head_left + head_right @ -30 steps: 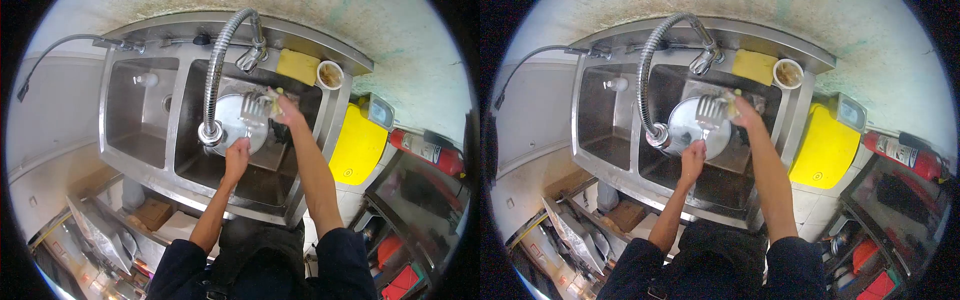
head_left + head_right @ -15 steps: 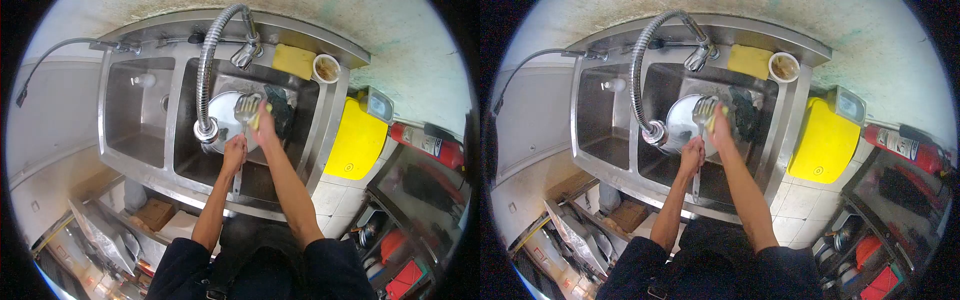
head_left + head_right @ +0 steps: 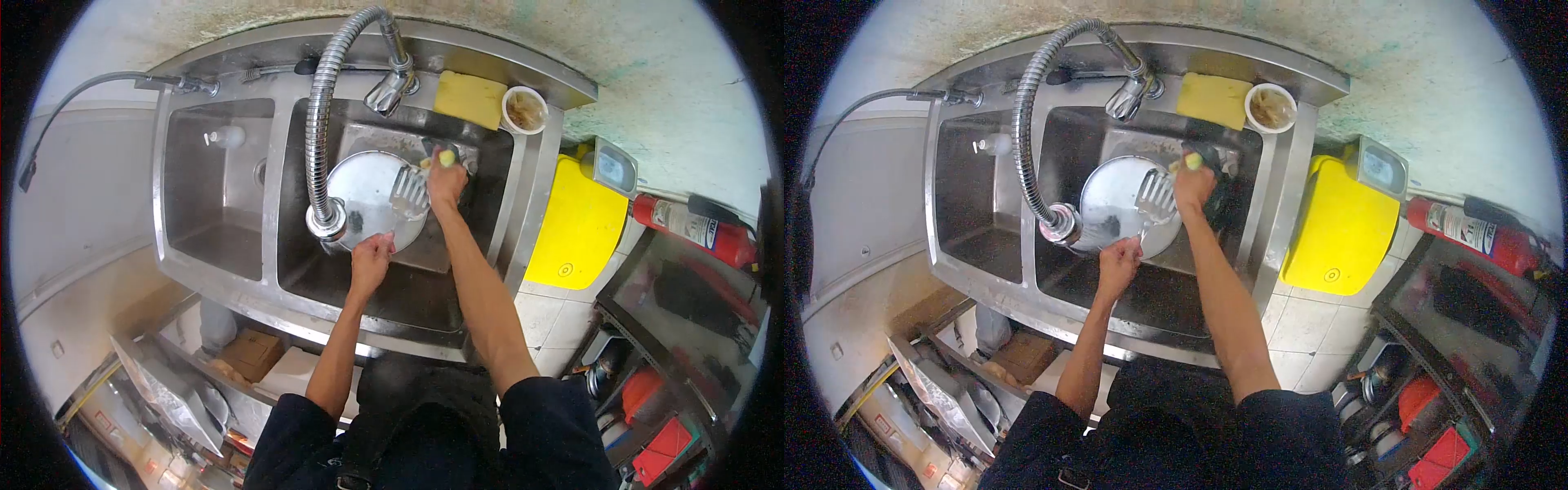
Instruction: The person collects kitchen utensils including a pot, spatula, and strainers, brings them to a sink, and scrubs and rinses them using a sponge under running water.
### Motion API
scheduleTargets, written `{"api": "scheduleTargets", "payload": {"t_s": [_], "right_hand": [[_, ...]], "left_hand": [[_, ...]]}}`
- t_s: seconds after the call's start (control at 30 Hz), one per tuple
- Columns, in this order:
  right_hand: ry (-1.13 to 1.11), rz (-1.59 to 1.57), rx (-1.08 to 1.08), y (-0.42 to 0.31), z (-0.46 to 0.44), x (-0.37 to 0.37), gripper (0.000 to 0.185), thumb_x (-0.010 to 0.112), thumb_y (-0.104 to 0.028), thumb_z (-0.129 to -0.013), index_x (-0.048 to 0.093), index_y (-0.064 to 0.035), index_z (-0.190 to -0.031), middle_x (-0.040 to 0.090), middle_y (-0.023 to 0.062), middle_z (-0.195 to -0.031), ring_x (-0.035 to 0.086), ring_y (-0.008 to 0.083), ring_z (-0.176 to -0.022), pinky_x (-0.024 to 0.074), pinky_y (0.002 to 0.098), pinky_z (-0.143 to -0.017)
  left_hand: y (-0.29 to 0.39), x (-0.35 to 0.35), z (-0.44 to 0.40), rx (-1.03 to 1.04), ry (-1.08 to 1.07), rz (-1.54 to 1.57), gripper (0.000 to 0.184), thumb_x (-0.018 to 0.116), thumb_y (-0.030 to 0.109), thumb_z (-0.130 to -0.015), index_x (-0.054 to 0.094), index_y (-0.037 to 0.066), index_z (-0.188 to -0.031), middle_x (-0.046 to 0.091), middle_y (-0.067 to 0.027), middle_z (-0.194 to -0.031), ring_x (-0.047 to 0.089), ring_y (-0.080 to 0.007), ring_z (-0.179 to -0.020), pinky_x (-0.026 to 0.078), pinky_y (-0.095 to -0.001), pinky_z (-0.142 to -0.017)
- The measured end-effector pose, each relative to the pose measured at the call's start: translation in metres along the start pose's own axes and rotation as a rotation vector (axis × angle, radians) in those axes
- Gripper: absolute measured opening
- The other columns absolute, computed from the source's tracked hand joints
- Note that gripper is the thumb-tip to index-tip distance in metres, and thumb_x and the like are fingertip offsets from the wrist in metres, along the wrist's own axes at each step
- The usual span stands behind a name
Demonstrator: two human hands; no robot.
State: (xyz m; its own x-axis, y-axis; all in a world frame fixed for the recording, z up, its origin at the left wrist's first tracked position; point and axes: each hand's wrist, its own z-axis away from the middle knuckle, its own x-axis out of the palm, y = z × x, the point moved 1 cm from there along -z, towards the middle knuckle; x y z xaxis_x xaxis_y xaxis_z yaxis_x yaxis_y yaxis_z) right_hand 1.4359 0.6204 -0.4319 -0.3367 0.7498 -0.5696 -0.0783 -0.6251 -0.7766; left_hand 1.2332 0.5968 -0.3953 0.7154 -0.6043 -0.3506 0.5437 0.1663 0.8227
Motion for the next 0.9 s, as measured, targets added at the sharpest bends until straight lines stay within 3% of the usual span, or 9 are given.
{"api": "scheduleTargets", "payload": {"t_s": [0.17,0.23,0.4,0.5,0.6,0.63,0.67,0.73,0.9], "right_hand": [[0.029,-0.357,0.427,0.031,0.009,0.002,0.041,0.060,-0.035,-0.081,0.063,0.0049,-0.076,0.062,0.0166,-0.063,0.057,0.0334,-0.052,0.0479,0.0419,-0.059],[-0.408,-0.686,0.522,0.013,0.041,-0.026,0.025,0.057,-0.026,-0.084,0.058,-0.0014,-0.088,0.058,0.0044,-0.074,0.057,0.0137,-0.061,0.0483,0.0281,-0.055],[-0.516,-0.779,0.281,0.002,0.054,-0.086,0.025,0.052,-0.012,-0.085,0.054,0.0001,-0.107,0.055,0.0077,-0.106,0.055,0.0157,-0.093,0.0491,0.0315,-0.075],[-0.403,-0.825,0.210,-0.025,0.027,-0.165,0.028,0.050,-0.010,-0.085,0.053,0.0005,-0.111,0.056,0.0085,-0.102,0.055,0.0178,-0.093,0.0464,0.0319,-0.083],[-0.317,-0.891,0.138,-0.011,-0.022,-0.201,0.025,0.050,-0.008,-0.085,0.054,0.0016,-0.108,0.057,0.0095,-0.103,0.055,0.0178,-0.093,0.0467,0.0312,-0.082],[-0.287,-0.960,0.153,-0.007,-0.037,-0.207,0.023,0.051,-0.007,-0.085,0.056,0.0021,-0.105,0.057,0.0100,-0.102,0.055,0.0176,-0.092,0.0471,0.0307,-0.080],[-0.253,-0.950,0.147,0.001,-0.041,-0.207,0.023,0.051,-0.007,-0.085,0.056,0.0021,-0.105,0.057,0.0100,-0.102,0.055,0.0176,-0.092,0.0471,0.0307,-0.080],[-0.216,-0.890,0.036,0.011,-0.039,-0.188,0.019,0.051,-0.005,-0.085,0.057,0.0032,-0.101,0.059,0.0110,-0.096,0.057,0.0173,-0.086,0.0477,0.0300,-0.077],[-0.343,-0.800,0.013,-0.001,-0.002,-0.161,0.017,0.053,-0.003,-0.084,0.058,0.0015,-0.099,0.061,0.0086,-0.088,0.059,0.0163,-0.075,0.0481,0.0295,-0.073]], "left_hand": [[0.000,-0.009,-0.010,-0.276,0.040,0.297,0.030,0.052,0.033,-0.090,0.052,0.008,-0.075,0.039,0.0047,-0.049,0.032,-0.0046,-0.038,0.023,-0.0216,-0.034],[0.014,-0.015,-0.017,-0.482,0.107,0.665,0.026,0.053,0.037,-0.090,0.047,0.012,-0.084,0.029,0.0072,-0.049,0.024,-0.0033,-0.037,0.018,-0.0193,-0.032],[-0.013,-0.044,-0.037,-0.527,-0.119,1.056,0.029,0.052,0.039,-0.089,0.045,0.012,-0.084,0.029,0.0045,-0.055,0.024,-0.0041,-0.039,0.019,-0.0194,-0.033],[-0.023,-0.054,-0.042,-0.785,-0.140,1.493,0.032,0.040,0.035,-0.094,0.045,0.008,-0.078,0.035,0.0004,-0.052,0.029,-0.0065,-0.033,0.024,-0.0191,-0.027],[-0.040,-0.059,-0.042,-0.761,-0.290,1.569,0.030,0.037,0.031,-0.096,0.046,0.009,-0.078,0.039,-0.0012,-0.055,0.032,-0.0064,-0.033,0.024,-0.0195,-0.026],[-0.067,-0.057,-0.046,-0.449,-0.614,1.745,0.014,0.038,0.014,-0.094,0.047,0.004,-0.095,0.043,-0.0032,-0.070,0.032,-0.0060,-0.040,0.027,-0.0178,-0.032],[-0.055,-0.058,-0.039,-0.484,-0.361,1.660,0.017,0.037,0.016,-0.096,0.048,0.004,-0.090,0.043,-0.0027,-0.069,0.030,-0.0060,-0.040,0.027,-0.0185,-0.032],[-0.072,-0.051,-0.051,-0.248,-0.796,1.701,0.021,0.039,0.021,-0.096,0.052,0.004,-0.094,0.040,-0.0016,-0.067,0.030,-0.0072,-0.040,0.028,-0.0190,-0.032],[-0.067,-0.059,-0.049,-0.506,-0.479,1.477,0.034,0.040,0.032,-0.095,0.052,0.002,-0.108,0.035,0.0011,-0.064,0.034,-0.0087,-0.050,0.032,-0.0196,-0.036]]}}
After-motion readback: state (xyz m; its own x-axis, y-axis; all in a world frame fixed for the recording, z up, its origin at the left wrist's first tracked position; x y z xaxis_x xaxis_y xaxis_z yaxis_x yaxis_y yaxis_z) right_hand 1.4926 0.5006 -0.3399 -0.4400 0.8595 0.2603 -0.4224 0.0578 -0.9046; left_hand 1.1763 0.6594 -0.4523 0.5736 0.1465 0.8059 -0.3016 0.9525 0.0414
